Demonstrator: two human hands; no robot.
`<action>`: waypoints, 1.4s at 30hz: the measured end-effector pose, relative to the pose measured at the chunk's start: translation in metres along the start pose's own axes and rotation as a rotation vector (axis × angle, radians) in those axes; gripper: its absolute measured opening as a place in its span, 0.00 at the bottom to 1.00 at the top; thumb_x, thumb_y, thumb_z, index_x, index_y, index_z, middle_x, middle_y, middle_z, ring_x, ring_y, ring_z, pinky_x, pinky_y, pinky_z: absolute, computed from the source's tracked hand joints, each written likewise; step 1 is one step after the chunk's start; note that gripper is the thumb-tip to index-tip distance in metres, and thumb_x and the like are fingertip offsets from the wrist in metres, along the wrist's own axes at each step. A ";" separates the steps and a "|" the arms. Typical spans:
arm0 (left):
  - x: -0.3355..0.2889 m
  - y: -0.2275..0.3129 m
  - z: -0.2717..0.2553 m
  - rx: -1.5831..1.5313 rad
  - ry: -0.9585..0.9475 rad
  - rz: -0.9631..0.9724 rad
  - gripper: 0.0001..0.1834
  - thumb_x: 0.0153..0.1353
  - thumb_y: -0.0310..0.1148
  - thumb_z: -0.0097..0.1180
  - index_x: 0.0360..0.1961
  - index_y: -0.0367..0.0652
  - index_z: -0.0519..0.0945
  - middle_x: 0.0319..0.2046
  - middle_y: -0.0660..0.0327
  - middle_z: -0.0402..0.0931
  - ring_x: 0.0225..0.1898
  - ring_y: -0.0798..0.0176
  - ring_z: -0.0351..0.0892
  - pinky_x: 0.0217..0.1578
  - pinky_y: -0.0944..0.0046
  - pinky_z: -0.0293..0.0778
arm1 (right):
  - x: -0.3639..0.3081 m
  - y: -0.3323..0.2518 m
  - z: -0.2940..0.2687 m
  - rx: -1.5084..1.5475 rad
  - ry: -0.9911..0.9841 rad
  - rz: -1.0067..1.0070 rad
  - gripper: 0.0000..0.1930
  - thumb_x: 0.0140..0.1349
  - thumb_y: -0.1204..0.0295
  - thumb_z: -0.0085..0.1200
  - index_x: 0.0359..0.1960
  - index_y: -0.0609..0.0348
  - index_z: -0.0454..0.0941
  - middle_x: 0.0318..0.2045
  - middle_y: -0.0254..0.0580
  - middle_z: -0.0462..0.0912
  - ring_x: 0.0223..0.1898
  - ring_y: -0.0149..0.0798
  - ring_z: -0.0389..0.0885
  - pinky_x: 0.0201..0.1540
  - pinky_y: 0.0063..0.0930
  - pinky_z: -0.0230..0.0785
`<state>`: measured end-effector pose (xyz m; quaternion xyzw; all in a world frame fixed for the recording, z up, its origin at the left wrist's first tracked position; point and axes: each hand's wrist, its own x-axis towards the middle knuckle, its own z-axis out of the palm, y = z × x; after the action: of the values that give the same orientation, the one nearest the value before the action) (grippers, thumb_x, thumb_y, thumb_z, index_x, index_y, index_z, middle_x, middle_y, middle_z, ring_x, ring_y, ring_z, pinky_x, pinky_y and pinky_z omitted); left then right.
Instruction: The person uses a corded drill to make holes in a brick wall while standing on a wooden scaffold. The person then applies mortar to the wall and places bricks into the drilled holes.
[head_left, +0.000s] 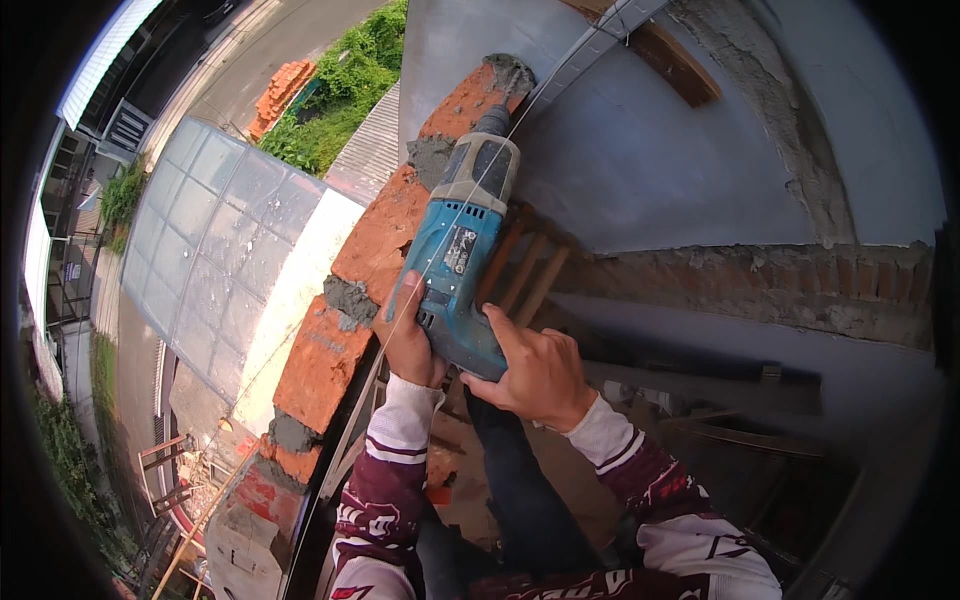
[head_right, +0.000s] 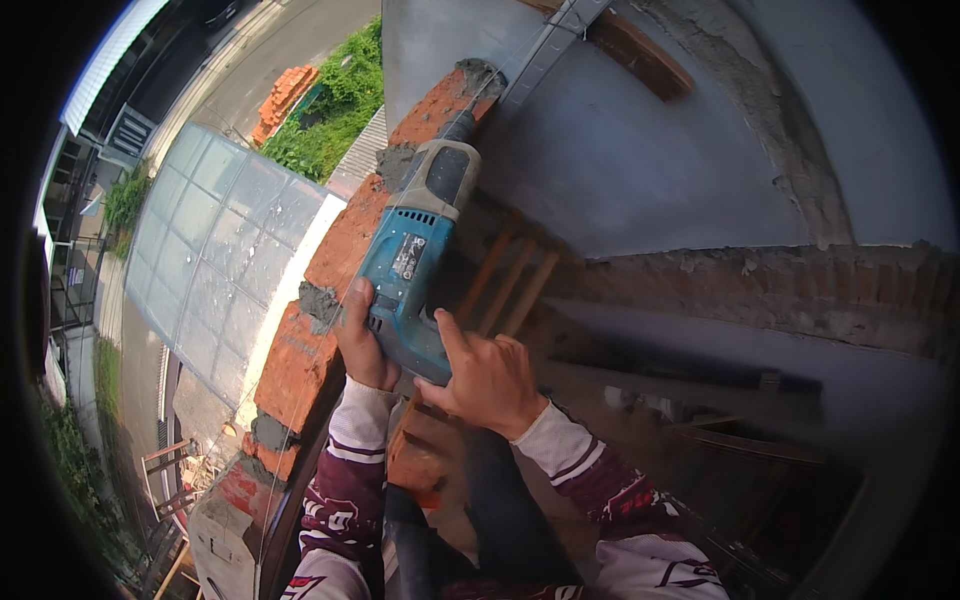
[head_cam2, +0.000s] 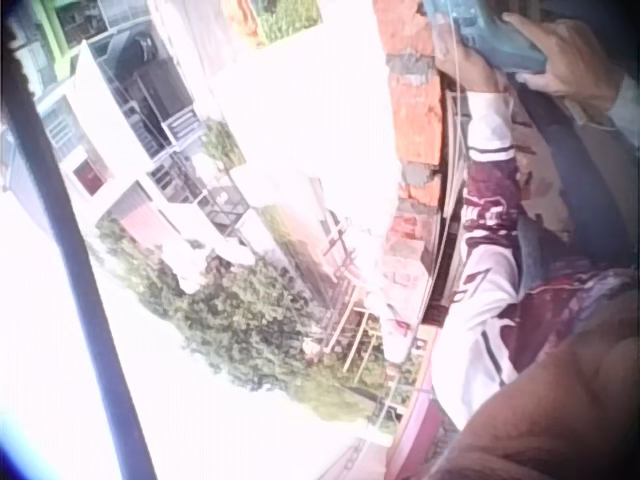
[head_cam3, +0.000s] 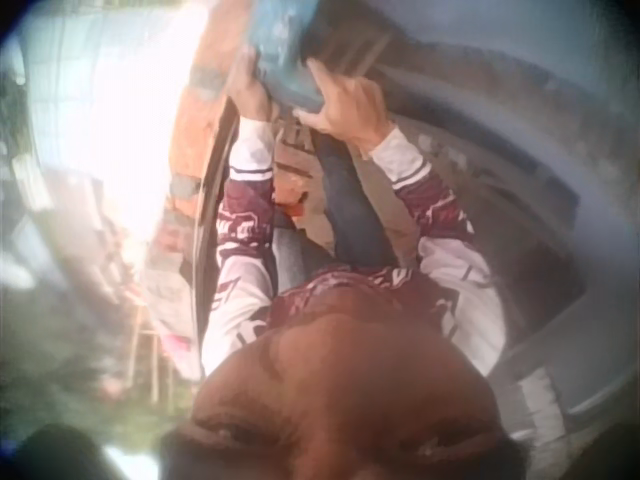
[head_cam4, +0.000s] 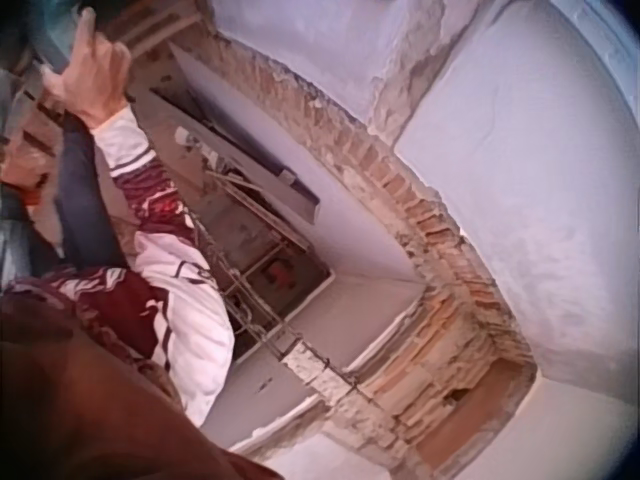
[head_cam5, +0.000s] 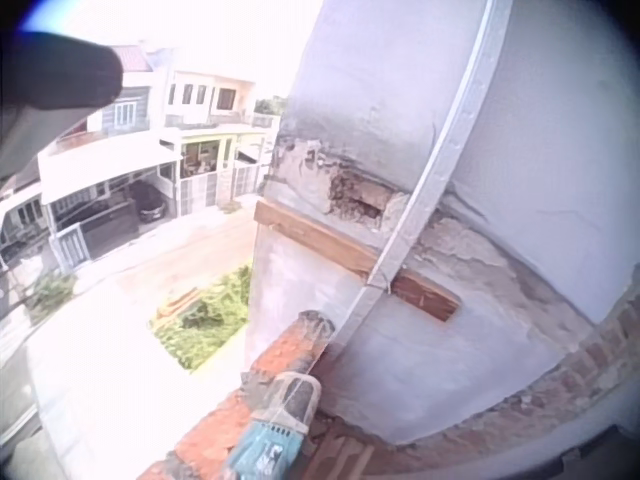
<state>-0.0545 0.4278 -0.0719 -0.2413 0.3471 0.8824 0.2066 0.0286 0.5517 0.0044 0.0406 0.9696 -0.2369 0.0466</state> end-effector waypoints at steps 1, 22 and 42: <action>0.003 -0.002 0.004 -0.006 0.009 -0.004 0.17 0.68 0.36 0.60 0.49 0.31 0.79 0.40 0.56 0.82 0.37 0.63 0.82 0.41 0.63 0.78 | 0.002 0.004 0.000 0.007 0.000 0.007 0.42 0.44 0.55 0.73 0.59 0.68 0.73 0.28 0.53 0.85 0.27 0.51 0.86 0.33 0.40 0.78; 0.073 0.002 0.029 0.038 -0.011 0.008 0.19 0.69 0.43 0.58 0.47 0.34 0.79 0.38 0.57 0.82 0.34 0.63 0.82 0.37 0.64 0.79 | 0.059 0.028 0.002 0.160 -0.039 0.076 0.34 0.49 0.55 0.69 0.52 0.67 0.75 0.29 0.55 0.85 0.31 0.57 0.86 0.36 0.47 0.77; 0.047 0.021 0.002 0.050 -0.012 0.010 0.22 0.68 0.42 0.57 0.50 0.32 0.78 0.41 0.55 0.82 0.38 0.61 0.83 0.40 0.60 0.81 | 0.040 -0.002 0.015 0.143 -0.122 0.101 0.40 0.49 0.54 0.68 0.58 0.71 0.69 0.31 0.57 0.85 0.32 0.57 0.87 0.37 0.48 0.78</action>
<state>-0.1038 0.4245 -0.0862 -0.2293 0.3689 0.8758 0.2104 -0.0107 0.5453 -0.0119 0.0779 0.9423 -0.3047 0.1142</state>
